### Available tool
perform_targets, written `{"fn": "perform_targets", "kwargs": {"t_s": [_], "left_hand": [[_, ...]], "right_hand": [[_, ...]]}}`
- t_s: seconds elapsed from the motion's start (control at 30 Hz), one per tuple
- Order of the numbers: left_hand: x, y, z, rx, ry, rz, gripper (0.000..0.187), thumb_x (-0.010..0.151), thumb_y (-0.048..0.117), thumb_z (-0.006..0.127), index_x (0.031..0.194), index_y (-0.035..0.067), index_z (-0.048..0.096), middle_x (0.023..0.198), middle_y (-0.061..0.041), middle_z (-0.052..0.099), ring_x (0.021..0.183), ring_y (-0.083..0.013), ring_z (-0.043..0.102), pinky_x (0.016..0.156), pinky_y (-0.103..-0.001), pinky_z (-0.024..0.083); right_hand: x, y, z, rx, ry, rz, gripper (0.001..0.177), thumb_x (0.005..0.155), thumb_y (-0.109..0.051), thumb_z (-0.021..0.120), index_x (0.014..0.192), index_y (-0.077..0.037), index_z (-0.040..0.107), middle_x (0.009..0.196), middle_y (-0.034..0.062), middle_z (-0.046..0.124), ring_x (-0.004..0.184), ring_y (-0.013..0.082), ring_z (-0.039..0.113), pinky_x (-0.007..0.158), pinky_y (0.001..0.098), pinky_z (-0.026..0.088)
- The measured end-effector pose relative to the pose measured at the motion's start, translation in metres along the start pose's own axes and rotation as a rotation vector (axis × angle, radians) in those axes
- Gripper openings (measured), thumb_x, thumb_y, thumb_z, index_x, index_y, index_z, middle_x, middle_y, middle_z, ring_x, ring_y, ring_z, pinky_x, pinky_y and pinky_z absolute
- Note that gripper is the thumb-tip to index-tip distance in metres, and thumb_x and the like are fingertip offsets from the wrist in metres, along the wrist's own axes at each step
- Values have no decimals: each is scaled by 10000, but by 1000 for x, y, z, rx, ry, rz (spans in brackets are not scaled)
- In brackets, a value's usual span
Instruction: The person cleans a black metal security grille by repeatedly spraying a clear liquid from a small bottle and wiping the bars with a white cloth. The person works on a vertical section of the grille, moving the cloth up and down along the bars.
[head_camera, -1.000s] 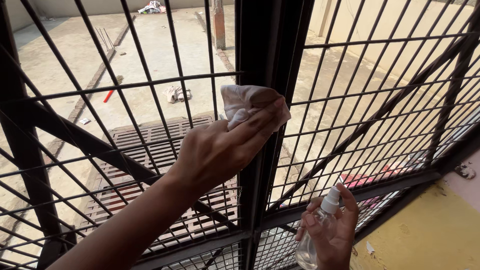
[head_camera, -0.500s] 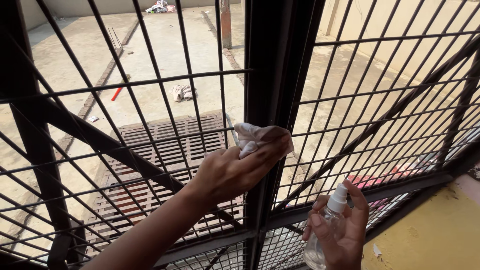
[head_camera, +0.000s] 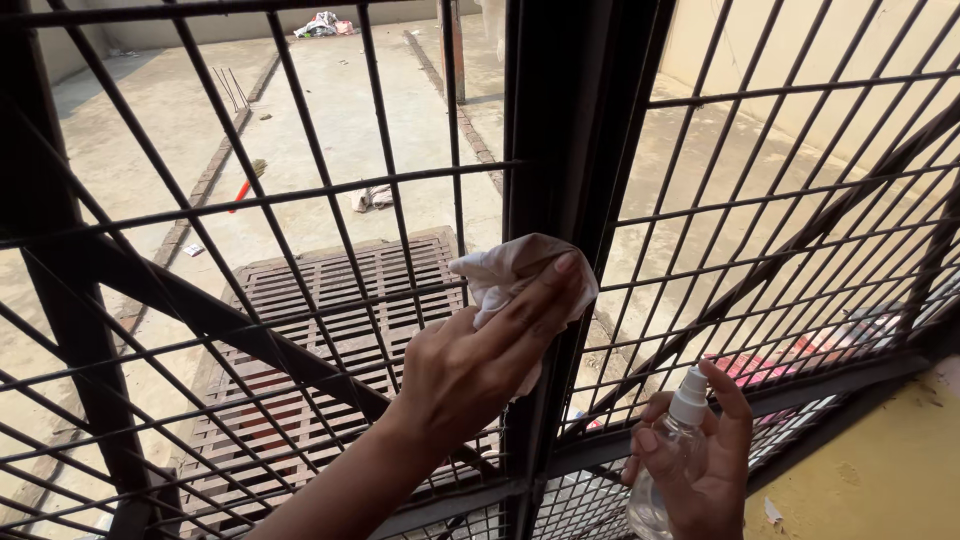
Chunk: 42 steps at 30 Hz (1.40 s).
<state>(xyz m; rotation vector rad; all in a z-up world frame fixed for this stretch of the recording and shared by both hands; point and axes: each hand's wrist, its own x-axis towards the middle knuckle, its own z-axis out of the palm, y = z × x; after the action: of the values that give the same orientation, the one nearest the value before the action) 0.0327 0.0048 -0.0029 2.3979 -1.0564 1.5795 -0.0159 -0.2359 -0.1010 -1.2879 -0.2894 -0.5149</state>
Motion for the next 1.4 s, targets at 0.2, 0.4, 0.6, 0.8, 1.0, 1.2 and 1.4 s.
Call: {"fn": "perform_targets", "kwargs": {"t_s": [0.2, 0.4, 0.6, 0.8, 1.0, 1.2, 1.4], "left_hand": [[-50, 74, 30, -395, 59, -462, 307, 970, 162, 750, 1246, 34, 713, 1355, -166, 694, 871, -243, 793, 690, -314, 666], [6, 48, 9, -657, 366, -474, 341, 1077, 91, 635, 1391, -38, 601, 1462, -239, 603, 1230, -407, 733, 998, -409, 656], [23, 52, 10, -723, 247, -618, 401, 1044, 122, 593, 1411, -41, 590, 1436, -264, 629, 1173, -399, 725, 868, -390, 645], [-27, 69, 9, -671, 222, -538, 373, 1070, 132, 621, 1405, -31, 608, 1425, -252, 621, 1226, -404, 707, 951, -415, 660], [40, 31, 2, -649, 424, -487, 373, 1077, 105, 596, 1418, -44, 576, 1452, -270, 627, 1193, -396, 734, 801, -384, 666], [-4, 59, 14, -599, 228, -544, 392, 1003, 122, 653, 1353, -52, 621, 1348, -272, 673, 1022, -382, 780, 697, -357, 663], [33, 38, 2, -634, 467, -337, 380, 1092, 105, 620, 1437, -36, 546, 1445, -272, 608, 1159, -389, 757, 943, -374, 673]], "right_hand": [[4, 8, 1, -46, 119, 34, 848, 837, -1, 654, 1587, -179, 300, 1018, 137, 592, 738, 155, 631, 528, 335, 589], [8, 5, 8, -40, 129, -13, 858, 837, -2, 671, 1589, -183, 301, 1024, 142, 604, 727, 170, 640, 526, 338, 584], [6, -14, 18, -51, 136, -55, 872, 843, -8, 672, 1607, -196, 296, 1048, 133, 596, 753, 176, 650, 558, 344, 601], [5, -22, 22, -93, 101, -155, 851, 873, -5, 657, 1613, -193, 280, 1018, 136, 598, 777, 172, 652, 588, 341, 604], [-2, -23, 18, -88, 154, -106, 846, 863, -6, 652, 1596, -208, 282, 1006, 131, 594, 742, 167, 650, 532, 347, 605], [-8, -19, 10, -77, 155, -169, 832, 876, 2, 651, 1601, -203, 296, 1014, 140, 592, 695, 151, 631, 522, 335, 598], [-11, -15, 11, -64, 148, -179, 831, 876, 20, 646, 1602, -184, 296, 1015, 146, 587, 700, 144, 630, 532, 329, 602]]}}
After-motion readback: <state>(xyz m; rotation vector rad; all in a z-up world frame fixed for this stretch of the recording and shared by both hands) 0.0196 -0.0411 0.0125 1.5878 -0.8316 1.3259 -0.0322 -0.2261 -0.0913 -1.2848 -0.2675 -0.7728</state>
